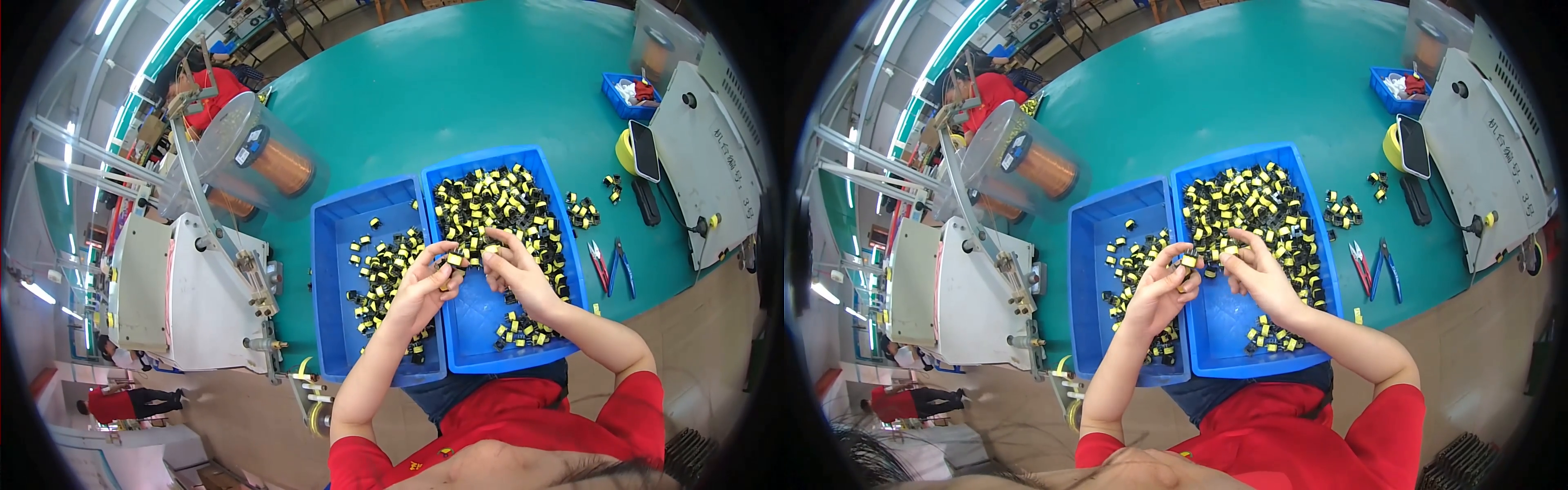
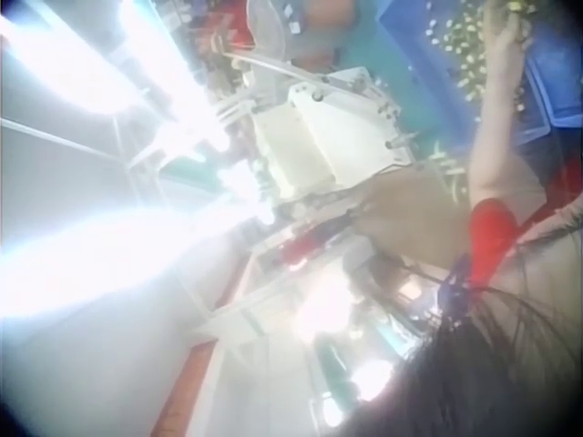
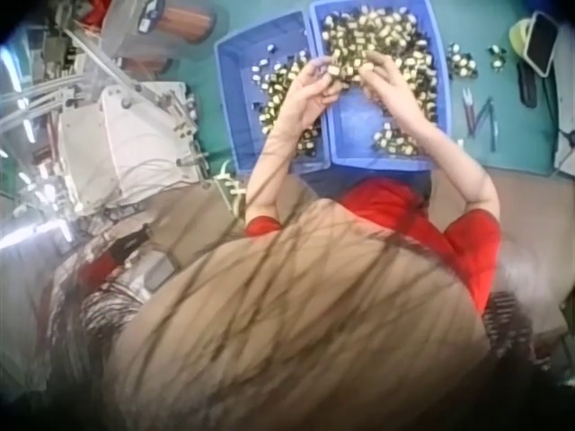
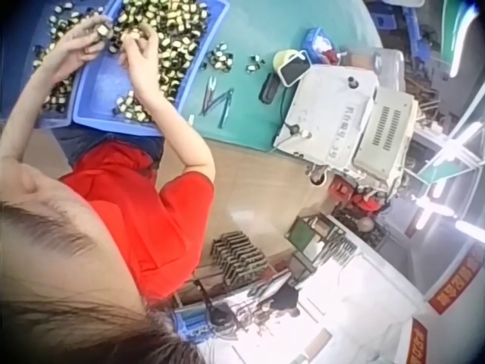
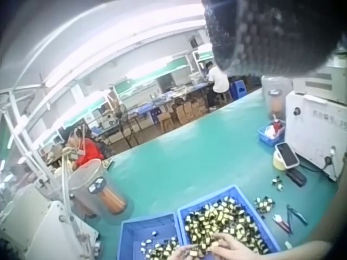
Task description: The person assembles small electronic components by hand and with pliers at a factory workbench.
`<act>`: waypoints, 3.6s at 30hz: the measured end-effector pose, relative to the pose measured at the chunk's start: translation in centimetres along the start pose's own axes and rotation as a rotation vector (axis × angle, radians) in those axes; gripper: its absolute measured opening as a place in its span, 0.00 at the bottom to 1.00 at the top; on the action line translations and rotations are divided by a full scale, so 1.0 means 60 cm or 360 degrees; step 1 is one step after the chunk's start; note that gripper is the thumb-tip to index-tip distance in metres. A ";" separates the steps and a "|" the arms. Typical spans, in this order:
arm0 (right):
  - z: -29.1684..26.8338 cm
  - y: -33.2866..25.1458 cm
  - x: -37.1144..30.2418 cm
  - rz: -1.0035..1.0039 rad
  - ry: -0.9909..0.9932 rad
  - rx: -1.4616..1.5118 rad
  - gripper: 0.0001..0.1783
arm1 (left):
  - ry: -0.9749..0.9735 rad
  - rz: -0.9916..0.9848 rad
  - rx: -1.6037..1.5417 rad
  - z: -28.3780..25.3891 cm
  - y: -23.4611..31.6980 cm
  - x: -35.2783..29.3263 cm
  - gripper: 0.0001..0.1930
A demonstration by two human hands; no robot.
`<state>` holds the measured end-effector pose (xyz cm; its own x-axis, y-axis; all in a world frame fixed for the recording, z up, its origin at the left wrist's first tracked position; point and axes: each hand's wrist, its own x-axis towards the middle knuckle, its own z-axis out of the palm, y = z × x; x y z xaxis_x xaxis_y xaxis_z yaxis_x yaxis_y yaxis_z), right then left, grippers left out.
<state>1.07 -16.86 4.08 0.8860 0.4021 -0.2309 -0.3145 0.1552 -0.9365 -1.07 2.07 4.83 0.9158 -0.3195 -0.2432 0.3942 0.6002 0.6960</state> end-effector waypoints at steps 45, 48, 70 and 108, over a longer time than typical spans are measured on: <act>0.008 -0.010 -0.005 -0.0201 -0.0326 -0.0004 0.16 | 0.0046 -0.0170 0.0142 0.010 -0.005 -0.003 0.15; 0.011 -0.008 -0.005 -0.0209 -0.0287 -0.0028 0.15 | -0.0022 -0.0193 0.0190 0.007 -0.006 -0.001 0.15; 0.006 -0.001 -0.012 -0.0603 -0.0086 -0.0615 0.08 | 0.0117 0.0321 0.0837 0.016 -0.018 -0.009 0.16; 0.008 0.003 -0.014 -0.0875 -0.0089 -0.0586 0.06 | 0.0114 0.0882 0.1449 0.014 -0.035 -0.003 0.13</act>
<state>0.09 -16.75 4.26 0.8621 0.4001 0.3111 0.3242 0.0365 -0.9453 -2.15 0.26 4.00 0.9638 -0.1088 0.2433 -0.2568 -0.1345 0.9571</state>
